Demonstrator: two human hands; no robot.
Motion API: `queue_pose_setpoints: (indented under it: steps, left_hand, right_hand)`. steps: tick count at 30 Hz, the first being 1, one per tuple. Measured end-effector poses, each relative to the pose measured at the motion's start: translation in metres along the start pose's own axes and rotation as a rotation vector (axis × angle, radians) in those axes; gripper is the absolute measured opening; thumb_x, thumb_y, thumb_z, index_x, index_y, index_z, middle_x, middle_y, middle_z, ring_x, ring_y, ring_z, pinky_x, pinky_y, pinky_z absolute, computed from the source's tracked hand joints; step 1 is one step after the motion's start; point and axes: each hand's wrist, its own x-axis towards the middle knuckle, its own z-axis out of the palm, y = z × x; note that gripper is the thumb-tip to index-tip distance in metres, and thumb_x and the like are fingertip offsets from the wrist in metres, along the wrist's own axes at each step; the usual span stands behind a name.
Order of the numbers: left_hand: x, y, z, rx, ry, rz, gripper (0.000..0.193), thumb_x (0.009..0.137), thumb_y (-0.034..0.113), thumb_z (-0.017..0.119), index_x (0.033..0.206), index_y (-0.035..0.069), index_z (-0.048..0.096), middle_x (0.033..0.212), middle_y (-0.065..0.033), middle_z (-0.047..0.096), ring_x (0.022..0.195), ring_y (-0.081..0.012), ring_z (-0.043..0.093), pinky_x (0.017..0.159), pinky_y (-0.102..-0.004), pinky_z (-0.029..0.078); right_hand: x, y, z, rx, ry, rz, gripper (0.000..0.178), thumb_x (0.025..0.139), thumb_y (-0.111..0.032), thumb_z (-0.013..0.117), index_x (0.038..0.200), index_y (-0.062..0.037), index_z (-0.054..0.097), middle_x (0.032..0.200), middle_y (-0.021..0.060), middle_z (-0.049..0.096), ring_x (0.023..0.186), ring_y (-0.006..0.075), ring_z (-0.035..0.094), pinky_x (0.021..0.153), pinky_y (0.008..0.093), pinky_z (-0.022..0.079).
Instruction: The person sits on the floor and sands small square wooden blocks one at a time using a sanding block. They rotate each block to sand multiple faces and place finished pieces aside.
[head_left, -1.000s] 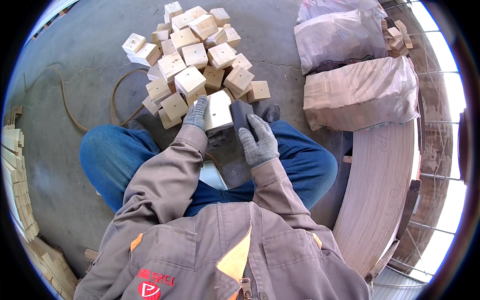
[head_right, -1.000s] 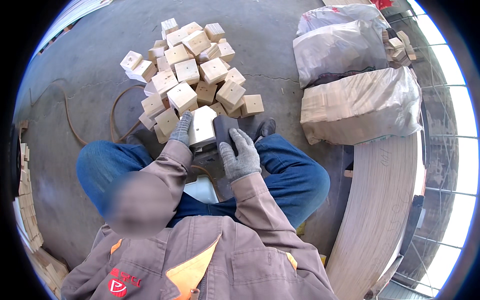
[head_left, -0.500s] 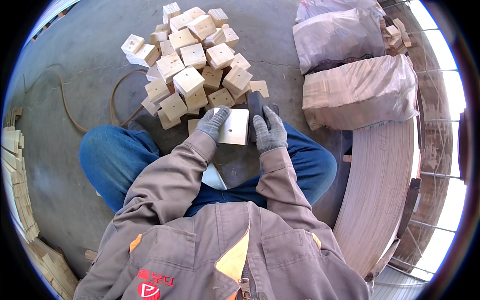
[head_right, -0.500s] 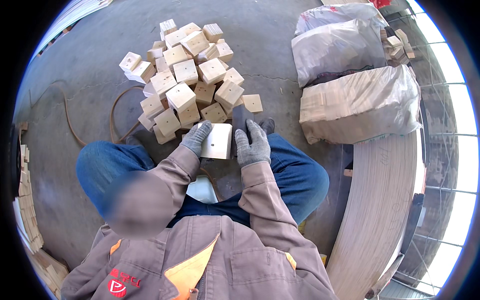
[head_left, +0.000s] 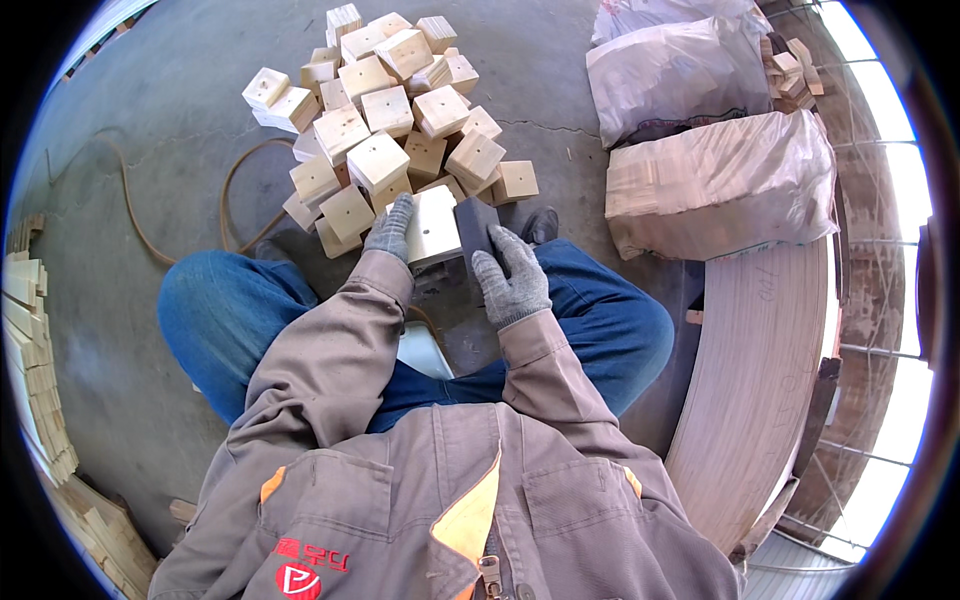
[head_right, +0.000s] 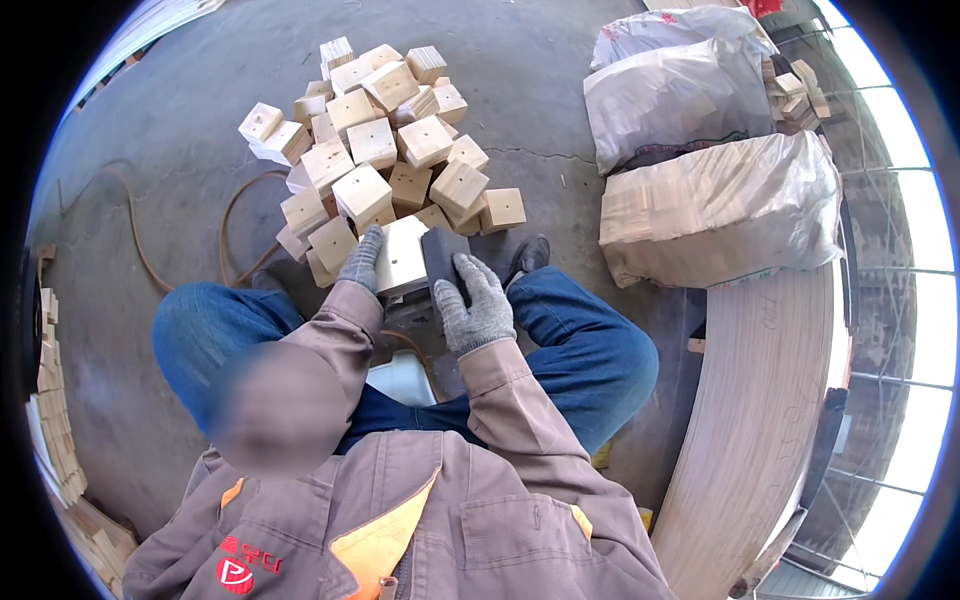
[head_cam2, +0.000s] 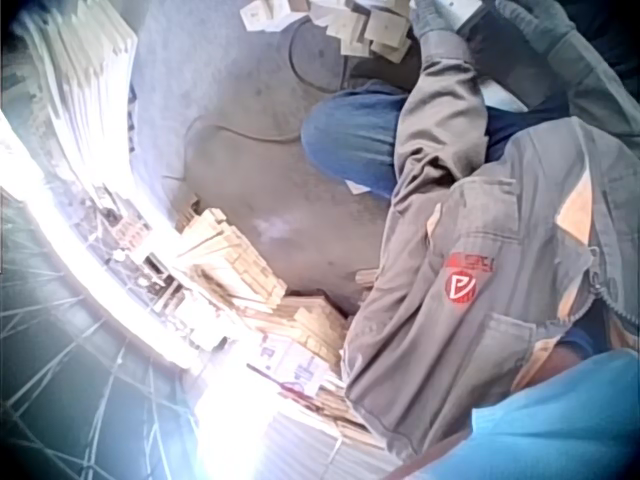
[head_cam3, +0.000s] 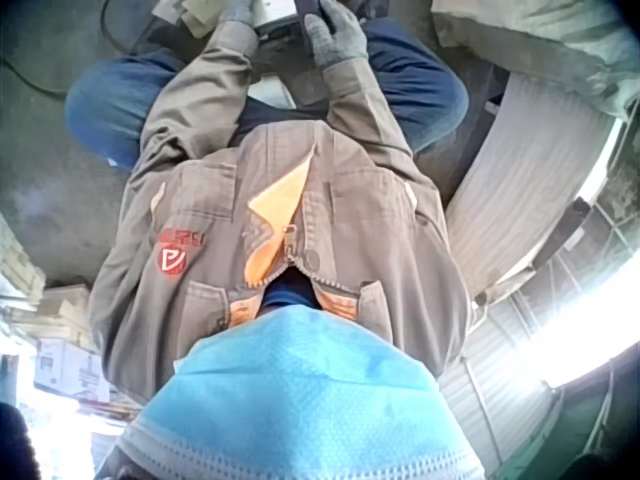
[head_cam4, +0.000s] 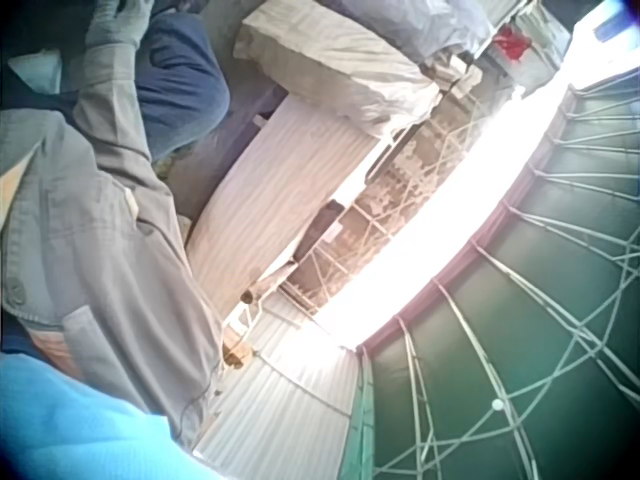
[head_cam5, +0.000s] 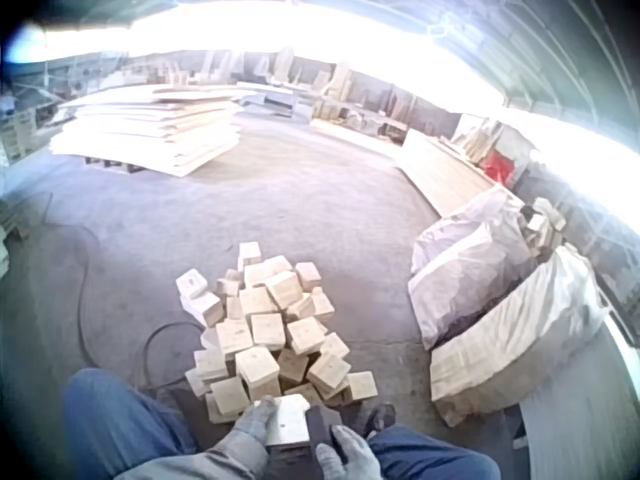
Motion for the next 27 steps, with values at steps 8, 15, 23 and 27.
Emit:
queue_pose_setpoints:
  steps: [8, 15, 23, 27]
  left_hand:
    - [-0.055, -0.003, 0.039, 0.118, -0.053, 0.055, 0.046, 0.093, 0.040, 0.077, 0.126, 0.011, 0.065, 0.107, -0.0044, 0.070, 0.092, -0.0161, 0.066, 0.076, -0.0345, 0.057]
    - [-0.053, -0.019, 0.040, 0.203, -0.113, 0.106, 0.040, 0.093, 0.032, 0.079, 0.124, 0.009, 0.068, 0.111, -0.0021, 0.071, 0.097, -0.0121, 0.063, 0.087, -0.0284, 0.052]
    - [-0.019, 0.002, 0.015, -0.144, -0.015, -0.116, 0.048, 0.093, 0.042, 0.075, 0.123, 0.007, 0.064, 0.105, -0.0114, 0.073, 0.076, -0.0248, 0.073, 0.063, -0.0439, 0.063]
    - [-0.031, 0.016, 0.028, -0.264, -0.029, -0.235, 0.046, 0.094, 0.042, 0.074, 0.123, 0.007, 0.064, 0.104, -0.0116, 0.073, 0.078, -0.0257, 0.074, 0.064, -0.0453, 0.064]
  right_hand:
    - [0.020, 0.030, -0.004, 0.103, 0.156, 0.106, 0.045, 0.093, -0.024, 0.072, 0.130, 0.0013, 0.065, 0.131, 0.0237, 0.064, 0.123, 0.0373, 0.062, 0.109, 0.0401, 0.046]
    - [0.026, 0.047, -0.008, 0.165, 0.206, 0.164, 0.045, 0.093, -0.022, 0.072, 0.131, 0.0023, 0.064, 0.129, 0.0234, 0.065, 0.121, 0.0349, 0.063, 0.108, 0.0386, 0.047]
    - [0.000, 0.005, 0.002, 0.062, 0.054, 0.017, 0.050, 0.094, -0.026, 0.071, 0.134, 0.0026, 0.061, 0.136, 0.0257, 0.060, 0.126, 0.0396, 0.059, 0.111, 0.0419, 0.045]
    - [-0.002, -0.003, -0.003, 0.069, 0.054, -0.028, 0.050, 0.094, -0.025, 0.071, 0.134, 0.0024, 0.062, 0.137, 0.0258, 0.060, 0.127, 0.0391, 0.059, 0.110, 0.0419, 0.045]
